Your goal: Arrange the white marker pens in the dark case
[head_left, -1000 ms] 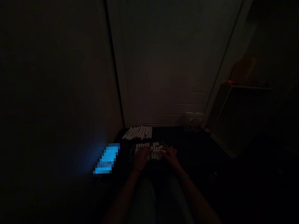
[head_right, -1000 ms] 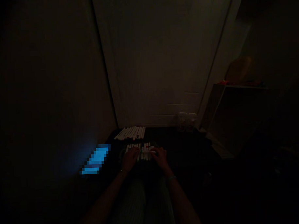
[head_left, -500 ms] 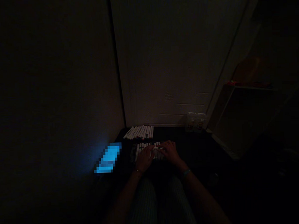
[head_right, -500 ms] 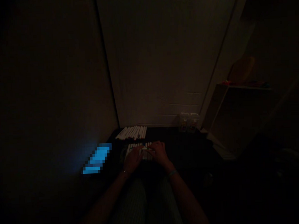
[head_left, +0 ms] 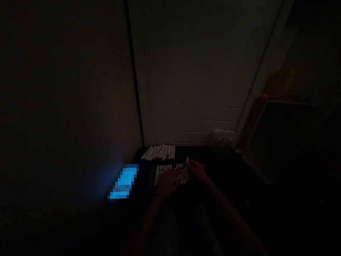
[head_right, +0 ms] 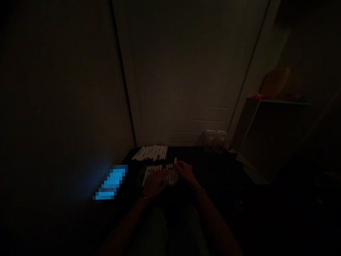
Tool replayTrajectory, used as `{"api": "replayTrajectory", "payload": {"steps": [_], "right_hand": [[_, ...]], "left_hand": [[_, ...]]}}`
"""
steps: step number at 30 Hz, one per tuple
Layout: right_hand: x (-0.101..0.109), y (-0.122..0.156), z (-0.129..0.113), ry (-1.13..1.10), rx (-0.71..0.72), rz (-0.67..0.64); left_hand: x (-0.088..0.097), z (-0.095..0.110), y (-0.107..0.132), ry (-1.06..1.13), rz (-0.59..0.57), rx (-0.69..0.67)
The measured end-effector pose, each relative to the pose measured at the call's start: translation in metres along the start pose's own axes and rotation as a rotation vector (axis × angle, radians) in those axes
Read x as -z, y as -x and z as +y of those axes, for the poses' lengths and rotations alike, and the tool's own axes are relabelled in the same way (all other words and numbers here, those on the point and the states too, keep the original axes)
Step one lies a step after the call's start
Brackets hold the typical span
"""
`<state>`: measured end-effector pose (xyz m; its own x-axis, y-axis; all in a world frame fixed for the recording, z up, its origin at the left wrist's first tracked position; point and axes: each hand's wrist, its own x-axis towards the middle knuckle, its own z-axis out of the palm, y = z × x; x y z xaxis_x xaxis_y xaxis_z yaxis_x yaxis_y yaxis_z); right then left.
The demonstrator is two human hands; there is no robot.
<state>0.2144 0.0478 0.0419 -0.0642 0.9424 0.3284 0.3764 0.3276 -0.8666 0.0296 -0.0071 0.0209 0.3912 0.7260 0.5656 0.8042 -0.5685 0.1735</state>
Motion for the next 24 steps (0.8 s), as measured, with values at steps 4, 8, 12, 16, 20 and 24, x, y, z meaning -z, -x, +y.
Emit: {"api": "replayTrajectory", "payload": {"steps": [4, 8, 12, 16, 20, 24], "right_hand": [[0.001, 0.001, 0.007, 0.316, -0.001, -0.079], [-0.004, -0.001, 0.01, 0.537, -0.018, -0.149], [-0.013, 0.0, 0.017, 0.648, 0.035, -0.154], [-0.017, 0.002, 0.026, 0.588, -0.051, -0.116], [-0.009, 0.003, 0.028, 0.36, -0.171, -0.104], [-0.001, 0.002, 0.027, 0.256, -0.153, -0.083]], "left_hand": [[-0.005, -0.004, 0.0, 0.005, 0.022, -0.043], [-0.011, -0.006, 0.002, 0.009, -0.011, -0.115], [-0.01, -0.004, 0.002, 0.029, -0.089, -0.234], [-0.007, -0.001, 0.001, 0.028, -0.155, -0.283], [-0.008, -0.002, 0.001, 0.026, -0.17, -0.26], [-0.015, -0.005, 0.002, 0.052, -0.162, -0.241]]}}
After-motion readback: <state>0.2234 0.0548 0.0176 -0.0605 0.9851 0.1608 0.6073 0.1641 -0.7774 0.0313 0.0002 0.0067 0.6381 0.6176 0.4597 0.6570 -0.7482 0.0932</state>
